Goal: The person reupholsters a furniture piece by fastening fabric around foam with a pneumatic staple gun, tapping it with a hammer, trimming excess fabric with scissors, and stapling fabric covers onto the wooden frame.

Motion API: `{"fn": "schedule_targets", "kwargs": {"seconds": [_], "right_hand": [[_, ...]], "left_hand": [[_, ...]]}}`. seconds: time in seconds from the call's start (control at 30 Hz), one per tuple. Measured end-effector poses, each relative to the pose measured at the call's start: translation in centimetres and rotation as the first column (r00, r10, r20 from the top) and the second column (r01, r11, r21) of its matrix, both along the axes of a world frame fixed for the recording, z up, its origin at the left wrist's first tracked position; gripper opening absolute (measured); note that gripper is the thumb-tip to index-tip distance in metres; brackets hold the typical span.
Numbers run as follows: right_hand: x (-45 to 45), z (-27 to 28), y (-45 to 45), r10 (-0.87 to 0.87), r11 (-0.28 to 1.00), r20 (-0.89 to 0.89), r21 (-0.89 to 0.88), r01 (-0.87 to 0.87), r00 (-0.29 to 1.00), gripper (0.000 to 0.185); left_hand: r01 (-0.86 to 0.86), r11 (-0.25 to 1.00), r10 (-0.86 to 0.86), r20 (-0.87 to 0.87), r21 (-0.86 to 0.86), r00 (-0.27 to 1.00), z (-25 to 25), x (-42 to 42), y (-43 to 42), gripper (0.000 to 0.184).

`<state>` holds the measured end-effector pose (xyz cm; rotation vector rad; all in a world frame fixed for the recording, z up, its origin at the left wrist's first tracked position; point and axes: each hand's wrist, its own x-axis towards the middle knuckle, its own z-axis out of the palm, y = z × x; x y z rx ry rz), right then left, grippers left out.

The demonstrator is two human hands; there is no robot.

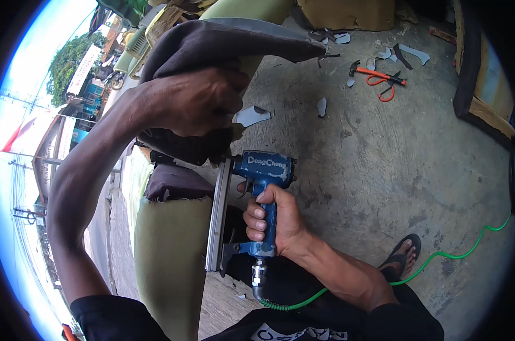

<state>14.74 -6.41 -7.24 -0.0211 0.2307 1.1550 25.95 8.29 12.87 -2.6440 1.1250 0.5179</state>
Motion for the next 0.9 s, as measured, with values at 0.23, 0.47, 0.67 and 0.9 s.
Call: {"fn": "schedule_targets", "kwargs": {"seconds": [0.23,0.47,0.67,0.9], "right_hand": [[1.1,-0.6,0.1,0.057,0.997,0.053,0.04,-0.059,0.997,0.031],[1.5,-1.1,0.4,0.081,0.996,0.034,0.021,-0.082,0.996,0.024],[1.4,-3.7,0.9,0.096,0.995,0.014,0.003,-0.096,0.995,0.024],[1.5,-4.8,1.7,0.095,0.993,0.016,0.067,-0.096,0.995,0.035]], "left_hand": [[0.026,0.999,-0.024,0.041,-0.041,0.999,-0.5,0.0,0.5,0.021],[-0.096,0.995,0.095,-0.041,-0.008,0.995,-0.2,0.2,0.5,0.017],[-0.086,0.993,0.084,-0.034,-0.076,0.996,-0.6,0.6,0.9,0.014],[0.01,0.997,-0.009,0.02,-0.082,1.0,-0.6,0.3,1.0,0.019]]}}
